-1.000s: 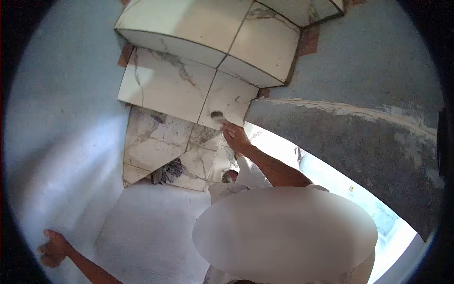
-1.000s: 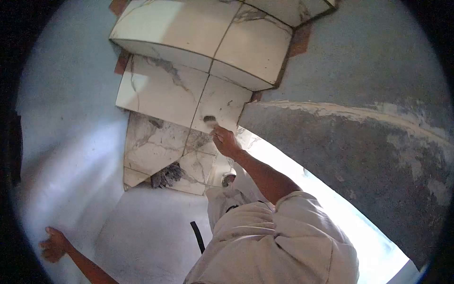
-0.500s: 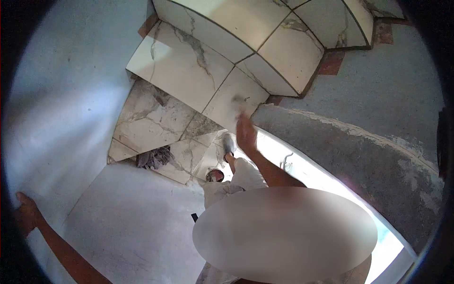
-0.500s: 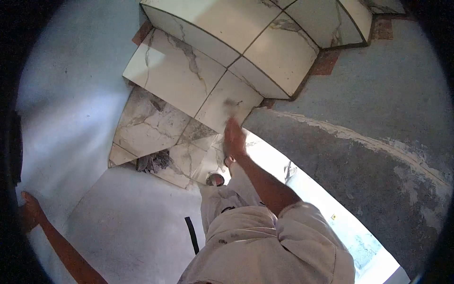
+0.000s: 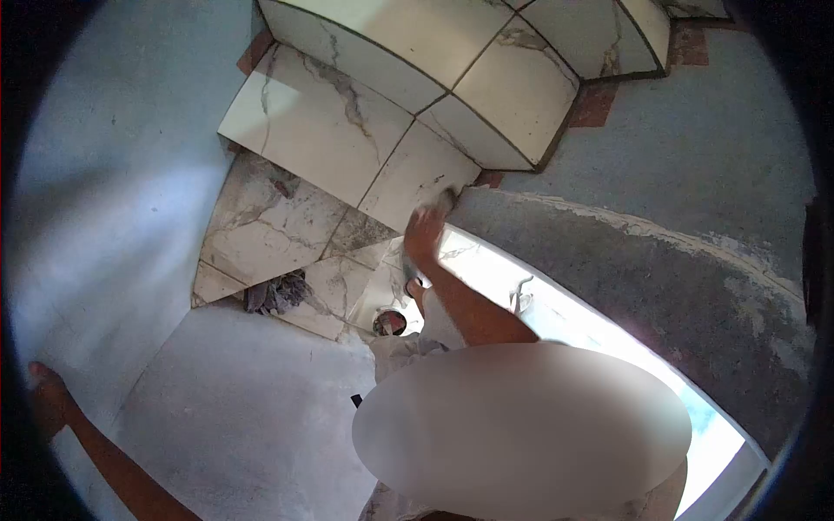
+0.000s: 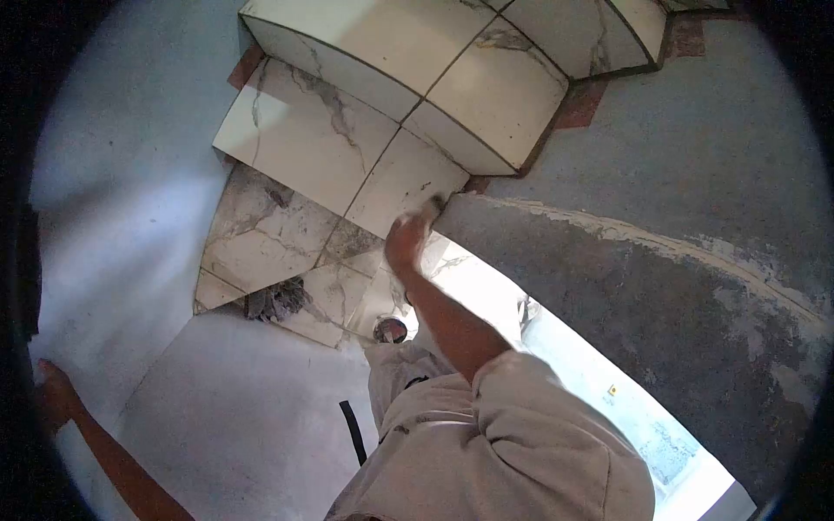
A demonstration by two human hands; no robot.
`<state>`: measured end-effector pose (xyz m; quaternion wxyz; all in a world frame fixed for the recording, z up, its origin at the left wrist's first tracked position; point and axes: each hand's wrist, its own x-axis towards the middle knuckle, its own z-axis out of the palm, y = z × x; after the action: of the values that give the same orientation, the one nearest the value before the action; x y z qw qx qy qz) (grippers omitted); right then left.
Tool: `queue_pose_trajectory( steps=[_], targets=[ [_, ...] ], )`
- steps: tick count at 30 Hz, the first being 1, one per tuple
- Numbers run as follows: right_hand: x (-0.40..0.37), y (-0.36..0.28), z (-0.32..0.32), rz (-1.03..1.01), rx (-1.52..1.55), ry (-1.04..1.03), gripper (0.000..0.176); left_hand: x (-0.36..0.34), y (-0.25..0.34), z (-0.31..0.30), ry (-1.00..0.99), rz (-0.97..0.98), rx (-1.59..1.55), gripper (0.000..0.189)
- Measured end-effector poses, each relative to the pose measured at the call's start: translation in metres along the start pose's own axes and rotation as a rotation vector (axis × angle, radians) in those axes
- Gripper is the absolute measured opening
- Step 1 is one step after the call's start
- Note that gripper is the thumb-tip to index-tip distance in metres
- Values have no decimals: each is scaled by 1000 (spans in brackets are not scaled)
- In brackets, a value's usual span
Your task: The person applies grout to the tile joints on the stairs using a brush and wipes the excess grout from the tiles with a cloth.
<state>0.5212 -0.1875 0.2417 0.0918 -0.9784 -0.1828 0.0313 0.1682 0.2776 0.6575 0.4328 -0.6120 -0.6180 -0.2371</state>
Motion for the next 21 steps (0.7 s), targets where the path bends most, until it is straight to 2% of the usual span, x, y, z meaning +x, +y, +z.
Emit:
queue_pose_trajectory(
  steps=[1,2,3,4,5,7,9,11,13,14,16,18,19,21],
  targets=[
    [-25,-8,12,-46,46,48,30,5,-20,18,286,261,3,78],
    [-27,-27,-34,200,355,-205,30,8,-30,28,566,530,5,78],
    [-22,-52,-85,454,663,-458,31,7,-30,27,562,536,-2,78],
    [-23,-54,-87,384,768,-356,37,6,-28,27,508,536,-31,78],
    [-5,-48,-77,384,772,-353,37,4,-28,26,457,534,-57,78],
    [38,-27,-44,201,361,-13,35,3,-27,23,354,536,-109,77],
    [30,-28,-35,225,275,-45,36,4,-25,17,303,544,-140,77],
    [22,-45,-35,241,190,-58,37,5,-15,11,400,595,-119,77],
    [-12,-68,-51,680,520,-360,37,4,-11,3,488,649,-90,77],
    [-8,-74,-64,685,521,-359,37,4,-10,1,533,681,-78,76],
    [10,-83,-89,434,806,-62,36,11,-41,36,484,594,44,77],
    [51,-34,-6,97,334,226,40,31,-100,99,323,433,365,79],
    [44,-37,-6,101,337,223,40,32,-113,112,280,404,475,82],
    [22,-53,-13,324,426,131,41,30,-117,116,282,388,524,85]
  ],
)
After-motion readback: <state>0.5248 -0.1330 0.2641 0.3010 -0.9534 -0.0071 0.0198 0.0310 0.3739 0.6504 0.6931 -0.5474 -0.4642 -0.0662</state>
